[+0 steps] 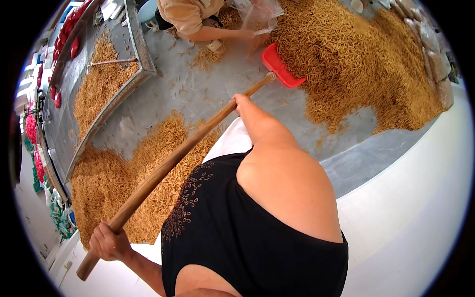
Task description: The person uses a red shovel to gather and move a large pile of grain on the floor. Other people in the background are seen bagging the grain into plastic bags.
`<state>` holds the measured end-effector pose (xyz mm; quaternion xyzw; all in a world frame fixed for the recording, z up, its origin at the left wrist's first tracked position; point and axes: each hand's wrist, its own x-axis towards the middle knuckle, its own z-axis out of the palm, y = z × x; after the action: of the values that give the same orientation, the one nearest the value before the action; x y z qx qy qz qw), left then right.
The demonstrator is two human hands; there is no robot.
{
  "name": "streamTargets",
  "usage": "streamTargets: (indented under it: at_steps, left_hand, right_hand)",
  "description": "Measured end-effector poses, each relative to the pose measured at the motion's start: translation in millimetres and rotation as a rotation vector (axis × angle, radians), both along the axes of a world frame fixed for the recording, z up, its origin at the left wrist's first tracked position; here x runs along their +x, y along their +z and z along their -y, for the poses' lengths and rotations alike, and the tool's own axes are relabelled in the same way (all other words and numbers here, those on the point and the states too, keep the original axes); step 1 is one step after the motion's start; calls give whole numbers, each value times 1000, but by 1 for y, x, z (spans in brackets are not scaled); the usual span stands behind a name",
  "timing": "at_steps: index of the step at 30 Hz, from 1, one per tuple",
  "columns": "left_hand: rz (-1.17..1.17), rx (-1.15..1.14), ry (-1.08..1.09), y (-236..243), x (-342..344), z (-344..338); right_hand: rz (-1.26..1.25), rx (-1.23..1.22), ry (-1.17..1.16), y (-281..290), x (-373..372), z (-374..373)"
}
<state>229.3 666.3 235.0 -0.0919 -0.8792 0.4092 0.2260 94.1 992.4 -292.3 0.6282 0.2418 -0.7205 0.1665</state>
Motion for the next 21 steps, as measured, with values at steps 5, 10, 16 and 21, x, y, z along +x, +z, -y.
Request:
streamTargets:
  at_steps: [5,10,16,21]
  left_hand:
    - [-8,66,41,-28,34,89]
    - [62,207,166,-74,76,138]
    - [66,223,183,-119,100,151]
    - [76,265,216,-136,122,136]
  right_hand:
    - [37,32,-61,-1,21,72]
    - [84,113,33,-25,42,99]
    - [128,257,202,-40,56,68]
    - [-20,354,321,-90,82,62]
